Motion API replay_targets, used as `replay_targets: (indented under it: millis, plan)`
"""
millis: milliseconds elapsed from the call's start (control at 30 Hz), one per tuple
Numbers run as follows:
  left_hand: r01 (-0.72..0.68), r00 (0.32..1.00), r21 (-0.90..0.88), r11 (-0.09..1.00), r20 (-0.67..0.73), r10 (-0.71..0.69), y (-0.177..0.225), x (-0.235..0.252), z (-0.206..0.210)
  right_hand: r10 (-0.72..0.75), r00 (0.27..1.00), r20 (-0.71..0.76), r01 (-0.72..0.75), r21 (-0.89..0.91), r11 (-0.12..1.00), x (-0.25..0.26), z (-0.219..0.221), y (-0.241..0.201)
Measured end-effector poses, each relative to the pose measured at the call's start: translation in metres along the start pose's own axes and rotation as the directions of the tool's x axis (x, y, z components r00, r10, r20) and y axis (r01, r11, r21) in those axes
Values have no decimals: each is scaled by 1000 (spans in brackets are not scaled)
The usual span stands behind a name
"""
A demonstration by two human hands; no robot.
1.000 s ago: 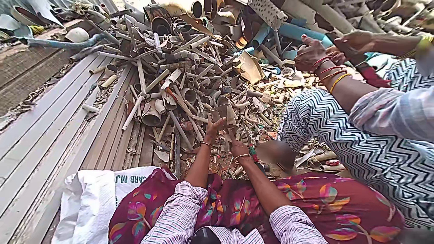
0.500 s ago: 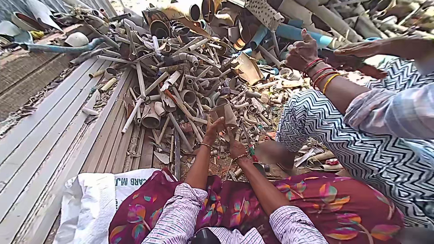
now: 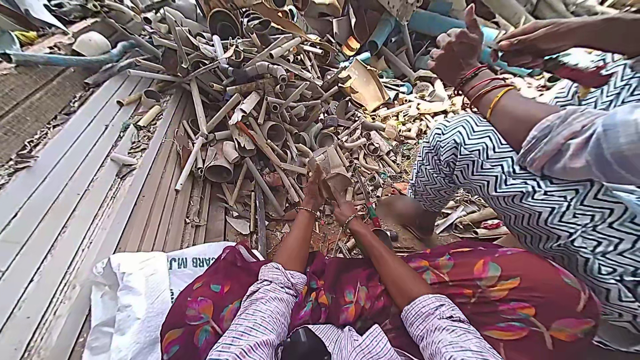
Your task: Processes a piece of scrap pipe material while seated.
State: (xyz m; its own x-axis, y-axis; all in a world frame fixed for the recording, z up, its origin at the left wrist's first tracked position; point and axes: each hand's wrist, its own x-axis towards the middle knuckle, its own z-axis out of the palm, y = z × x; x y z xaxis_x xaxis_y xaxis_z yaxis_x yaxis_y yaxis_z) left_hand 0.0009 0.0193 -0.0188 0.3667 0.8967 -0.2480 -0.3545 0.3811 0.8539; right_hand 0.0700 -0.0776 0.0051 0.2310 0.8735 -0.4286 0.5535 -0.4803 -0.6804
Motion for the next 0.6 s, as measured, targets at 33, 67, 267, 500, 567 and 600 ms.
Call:
replay_targets:
  millis: [33,67,267,500,567,600]
  plan:
    - [-7,1000,-17,1000,14,8,-3,1,-1,-28,999,25,24,129,991,-4,4,-5]
    - [-18,999,-25,1000,33,18,-5,0,-2,-45,998,54,30,249,968,-8,6,-9]
    - [-32,999,-47,998,-7,31,5,6,-8,69,997,-44,-77,-216,973,5,0,11]
    - [-22,999,111,994,-38,26,0,-3,-3,-82,994,69,84,-28,996,-9,9,-10]
    - [21,993,89,996,-120,-11,3,2,-1,24,999,28,-17,-208,978,3,6,7]
    - [43,990,90,995,-141,-30,6,4,2,56,997,-44,-66,-270,961,7,1,13]
